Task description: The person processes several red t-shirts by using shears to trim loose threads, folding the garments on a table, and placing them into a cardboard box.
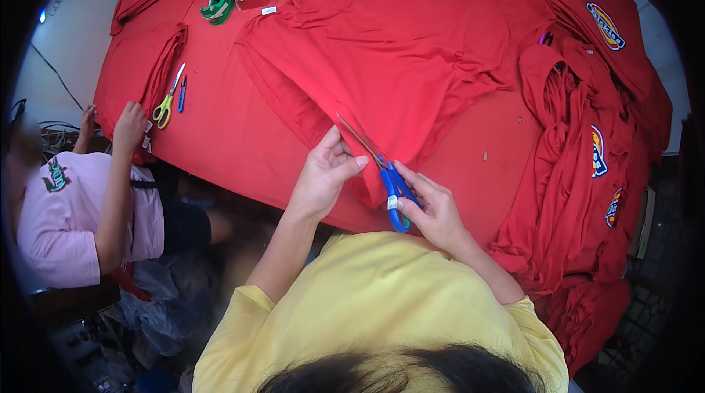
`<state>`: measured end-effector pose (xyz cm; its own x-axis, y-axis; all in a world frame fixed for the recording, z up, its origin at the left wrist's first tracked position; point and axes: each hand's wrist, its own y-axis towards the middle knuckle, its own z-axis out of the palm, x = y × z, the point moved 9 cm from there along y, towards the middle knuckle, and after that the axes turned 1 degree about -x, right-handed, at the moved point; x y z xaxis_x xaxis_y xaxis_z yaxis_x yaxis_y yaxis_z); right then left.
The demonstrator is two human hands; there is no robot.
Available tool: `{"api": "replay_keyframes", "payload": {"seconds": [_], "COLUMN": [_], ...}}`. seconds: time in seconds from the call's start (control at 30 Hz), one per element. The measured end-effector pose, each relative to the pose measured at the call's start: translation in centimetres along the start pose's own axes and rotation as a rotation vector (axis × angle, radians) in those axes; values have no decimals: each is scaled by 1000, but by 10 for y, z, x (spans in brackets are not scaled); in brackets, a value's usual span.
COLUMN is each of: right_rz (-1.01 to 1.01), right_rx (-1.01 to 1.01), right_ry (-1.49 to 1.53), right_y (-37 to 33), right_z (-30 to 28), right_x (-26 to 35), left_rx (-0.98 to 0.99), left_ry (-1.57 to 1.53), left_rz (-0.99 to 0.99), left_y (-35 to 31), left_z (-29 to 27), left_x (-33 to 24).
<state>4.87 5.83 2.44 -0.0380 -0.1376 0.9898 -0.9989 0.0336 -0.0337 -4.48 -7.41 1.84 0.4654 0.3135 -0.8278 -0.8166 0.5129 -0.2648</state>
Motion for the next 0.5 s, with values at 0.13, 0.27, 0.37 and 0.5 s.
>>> {"api": "replay_keyframes", "payload": {"seconds": [0.13, 0.27, 0.37, 0.5], "right_rz": [119, 211, 33, -96], "right_rx": [0, 34, 23, -5], "right_ry": [16, 5, -65, -38], "right_y": [-2, -6, -3, -1], "right_z": [-2, 1, 1, 1], "right_x": [-15, -10, 6, 14], "left_rx": [4, -138, -75, 0], "left_ry": [-9, -212, -53, -9], "left_rz": [33, 85, 114, 93], "left_y": [0, 9, 3, -7], "left_z": [-1, -19, -4, 9], "left_x": [-1, -4, -21, -23]}}
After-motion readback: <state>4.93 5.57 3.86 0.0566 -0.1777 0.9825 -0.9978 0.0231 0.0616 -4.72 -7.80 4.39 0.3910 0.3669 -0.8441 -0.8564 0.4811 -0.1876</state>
